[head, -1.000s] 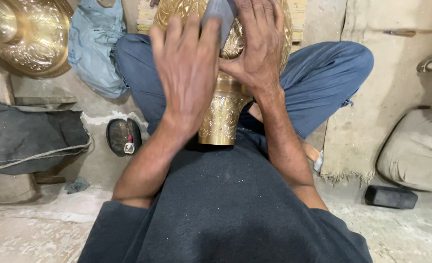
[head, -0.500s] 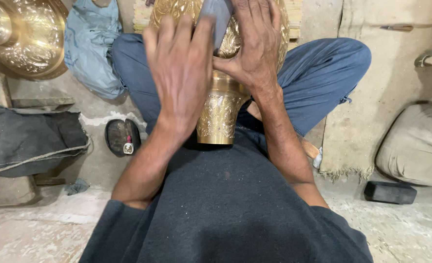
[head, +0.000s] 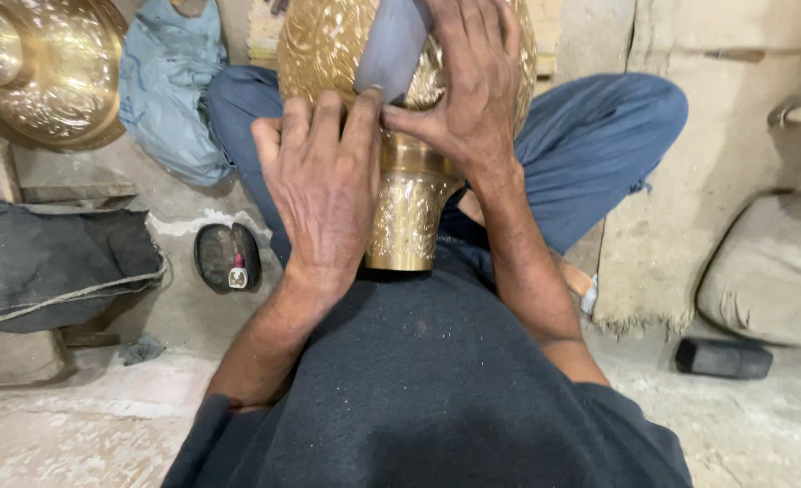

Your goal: The person sits cross-legged on the floor with an engraved brass vase on their lap. They hold a small chisel against the vase's flared base and strike it with a wooden mallet, repositioning the chisel around the rim to chase and refine the decorative pattern, occasionally pausing to reposition the tool or feel the surface by hand.

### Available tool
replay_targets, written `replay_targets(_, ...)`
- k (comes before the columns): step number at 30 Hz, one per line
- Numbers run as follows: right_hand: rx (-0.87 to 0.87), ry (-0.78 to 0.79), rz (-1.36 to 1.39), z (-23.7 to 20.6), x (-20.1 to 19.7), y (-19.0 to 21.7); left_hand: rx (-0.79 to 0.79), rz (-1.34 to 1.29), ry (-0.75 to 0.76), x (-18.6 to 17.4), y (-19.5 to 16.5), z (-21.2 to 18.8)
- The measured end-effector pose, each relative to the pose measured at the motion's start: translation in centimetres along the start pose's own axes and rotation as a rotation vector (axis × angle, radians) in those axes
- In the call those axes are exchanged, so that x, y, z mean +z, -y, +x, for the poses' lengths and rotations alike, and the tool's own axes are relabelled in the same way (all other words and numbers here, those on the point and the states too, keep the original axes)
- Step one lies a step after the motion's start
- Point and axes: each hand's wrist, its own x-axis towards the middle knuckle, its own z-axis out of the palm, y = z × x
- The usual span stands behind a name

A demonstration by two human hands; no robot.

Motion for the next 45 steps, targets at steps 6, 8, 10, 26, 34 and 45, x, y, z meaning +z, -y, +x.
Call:
replay_targets(6,0.027,0.006,-0.018,0.1,-0.1,-0.2,0.099,0.193,-0.148,2.1,0.2,3.4)
replay_targets(8,0.019,0.018,-0.013,0.1,-0.3,-0.3,0.092,0.169,-0.100,1.4,0.1,2.9)
replay_targets(10,0.021,0.025,-0.022,0.2,-0.4,-0.4,0.060,0.118,-0.059,0.0,-0.1,2.0)
replay_targets(26,-0.019,-0.054,-0.071,1.1,-2.0,0.9,-0.155,-0.578,-0.170,3.1,4.0,-1.9)
replay_targets(34,-0.096,-0.123,0.012,-0.2,-3.9,4.5,-0.356,-0.665,0.039,-0.8,1.2,-1.4)
replay_targets(45,0.007,0.094,-0.004,1.0,-3.8,2.1,-0.289,-0.698,-0.037,-0.2,0.7,-2.4)
